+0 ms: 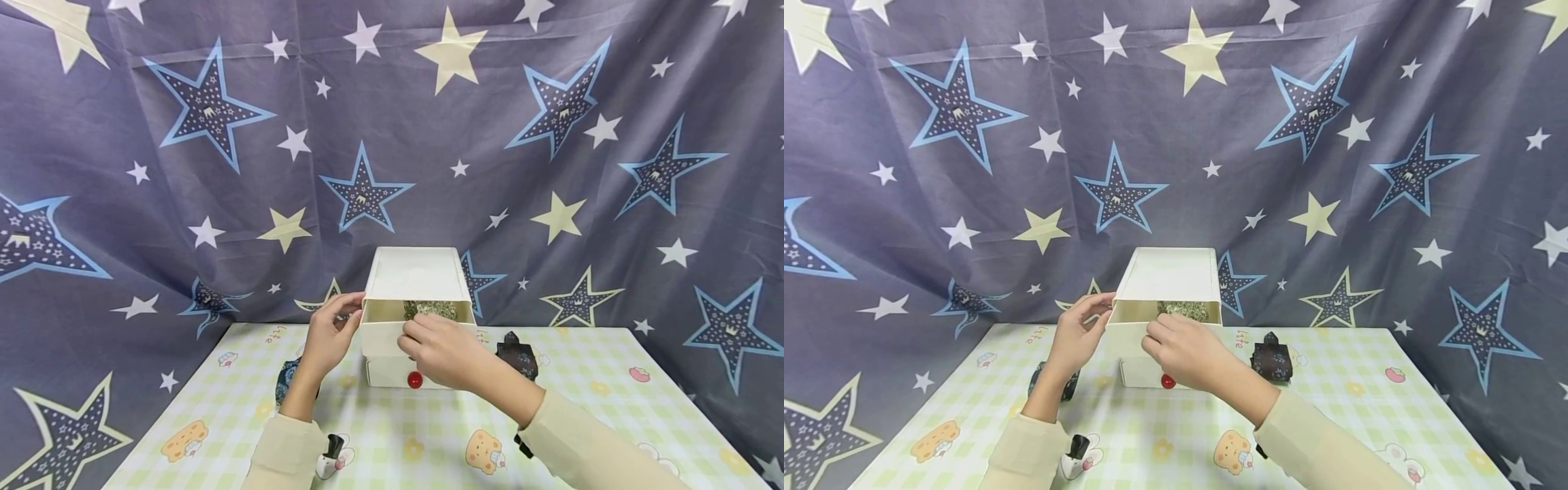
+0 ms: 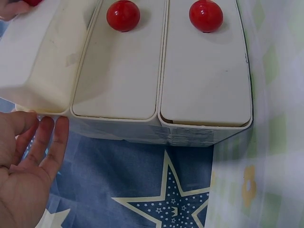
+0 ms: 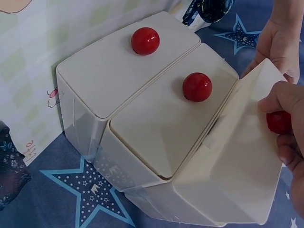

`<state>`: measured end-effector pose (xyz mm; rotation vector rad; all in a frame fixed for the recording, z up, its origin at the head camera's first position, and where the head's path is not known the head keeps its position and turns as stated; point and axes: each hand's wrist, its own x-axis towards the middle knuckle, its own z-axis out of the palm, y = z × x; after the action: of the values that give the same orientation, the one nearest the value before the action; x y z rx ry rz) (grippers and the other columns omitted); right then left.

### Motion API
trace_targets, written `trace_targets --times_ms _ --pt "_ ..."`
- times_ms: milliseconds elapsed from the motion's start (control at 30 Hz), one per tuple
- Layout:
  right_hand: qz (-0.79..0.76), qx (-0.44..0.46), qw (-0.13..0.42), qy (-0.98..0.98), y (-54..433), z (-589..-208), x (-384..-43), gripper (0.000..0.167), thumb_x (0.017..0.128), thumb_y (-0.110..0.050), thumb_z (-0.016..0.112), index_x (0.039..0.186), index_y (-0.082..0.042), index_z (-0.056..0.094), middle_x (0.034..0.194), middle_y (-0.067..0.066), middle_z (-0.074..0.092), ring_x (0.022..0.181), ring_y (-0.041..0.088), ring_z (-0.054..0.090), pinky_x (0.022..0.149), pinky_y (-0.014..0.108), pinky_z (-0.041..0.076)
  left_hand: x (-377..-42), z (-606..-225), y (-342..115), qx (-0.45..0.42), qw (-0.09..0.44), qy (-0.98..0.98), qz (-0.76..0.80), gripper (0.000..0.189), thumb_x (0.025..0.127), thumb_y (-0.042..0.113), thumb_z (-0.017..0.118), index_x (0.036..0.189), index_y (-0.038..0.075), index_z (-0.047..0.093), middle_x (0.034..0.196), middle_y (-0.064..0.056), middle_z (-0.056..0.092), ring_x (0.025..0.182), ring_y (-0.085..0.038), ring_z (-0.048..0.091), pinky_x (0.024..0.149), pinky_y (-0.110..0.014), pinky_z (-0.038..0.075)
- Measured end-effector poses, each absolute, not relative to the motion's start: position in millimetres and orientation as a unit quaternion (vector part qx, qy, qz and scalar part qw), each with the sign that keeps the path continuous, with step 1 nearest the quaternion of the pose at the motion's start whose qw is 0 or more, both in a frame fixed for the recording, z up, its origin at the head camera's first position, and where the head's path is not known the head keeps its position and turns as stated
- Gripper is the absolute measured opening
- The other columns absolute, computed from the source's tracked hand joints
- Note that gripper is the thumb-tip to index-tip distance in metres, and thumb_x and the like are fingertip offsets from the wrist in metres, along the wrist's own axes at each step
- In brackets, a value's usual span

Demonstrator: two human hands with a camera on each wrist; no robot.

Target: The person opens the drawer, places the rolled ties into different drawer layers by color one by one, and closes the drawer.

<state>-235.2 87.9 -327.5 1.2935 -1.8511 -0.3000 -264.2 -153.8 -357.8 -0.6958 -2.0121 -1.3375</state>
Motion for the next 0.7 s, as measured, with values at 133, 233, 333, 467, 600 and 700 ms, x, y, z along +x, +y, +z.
trace_targets --times_ms 133,233,333,467,600,700 --pt "-0.118 0.510 0.414 -0.744 87 -328 -239 0.016 0.079 -0.005 0.072 0.093 -0.012 0.069 0.093 0.001 0.062 0.085 0.019 0.055 0.077 0.029 0.050 -265 -359 -154 -0.268 0.305 -0.758 -0.511 0.032 0.095 -0.010 0.066 0.126 -0.006 0.067 0.118 -0.019 0.066 0.103 -0.034 0.069 0.079 -0.019 0.060" --pt "-0.117 0.506 0.413 -0.748 87 -328 -242 0.015 0.082 -0.005 0.072 0.095 -0.011 0.070 0.095 0.001 0.063 0.086 0.019 0.055 0.076 0.029 0.050 -266 -360 -154 -0.272 0.306 -0.754 -0.514 0.032 0.095 -0.011 0.065 0.127 -0.007 0.066 0.118 -0.020 0.066 0.102 -0.035 0.069 0.076 -0.018 0.060" --pt "-0.114 0.502 0.409 -0.753 87 -328 -245 0.014 0.084 -0.006 0.074 0.097 -0.010 0.070 0.097 0.002 0.063 0.087 0.020 0.055 0.075 0.028 0.049 -265 -358 -153 -0.272 0.307 -0.752 -0.516 0.032 0.094 -0.013 0.065 0.126 -0.009 0.066 0.117 -0.022 0.066 0.101 -0.036 0.069 0.076 -0.018 0.060" --pt "-0.114 0.498 0.402 -0.760 87 -329 -248 0.014 0.087 -0.006 0.075 0.099 -0.010 0.071 0.098 0.002 0.063 0.087 0.019 0.055 0.074 0.028 0.049 -265 -357 -152 -0.270 0.301 -0.752 -0.522 0.031 0.094 -0.013 0.065 0.125 -0.009 0.066 0.117 -0.024 0.065 0.102 -0.037 0.069 0.078 -0.019 0.060" --pt "-0.119 0.491 0.397 -0.766 87 -329 -251 0.012 0.091 -0.004 0.072 0.101 -0.010 0.071 0.100 0.002 0.064 0.087 0.019 0.054 0.076 0.028 0.050 -264 -357 -153 -0.270 0.293 -0.751 -0.527 0.031 0.095 -0.013 0.064 0.126 -0.009 0.066 0.118 -0.023 0.065 0.103 -0.037 0.069 0.079 -0.024 0.062" --pt "-0.120 0.488 0.398 -0.768 88 -331 -254 0.014 0.092 -0.002 0.074 0.104 -0.009 0.071 0.102 0.003 0.064 0.087 0.020 0.054 0.078 0.029 0.050 -264 -357 -153 -0.271 0.293 -0.750 -0.527 0.031 0.095 -0.013 0.064 0.126 -0.009 0.066 0.118 -0.023 0.065 0.103 -0.036 0.069 0.079 -0.030 0.063"
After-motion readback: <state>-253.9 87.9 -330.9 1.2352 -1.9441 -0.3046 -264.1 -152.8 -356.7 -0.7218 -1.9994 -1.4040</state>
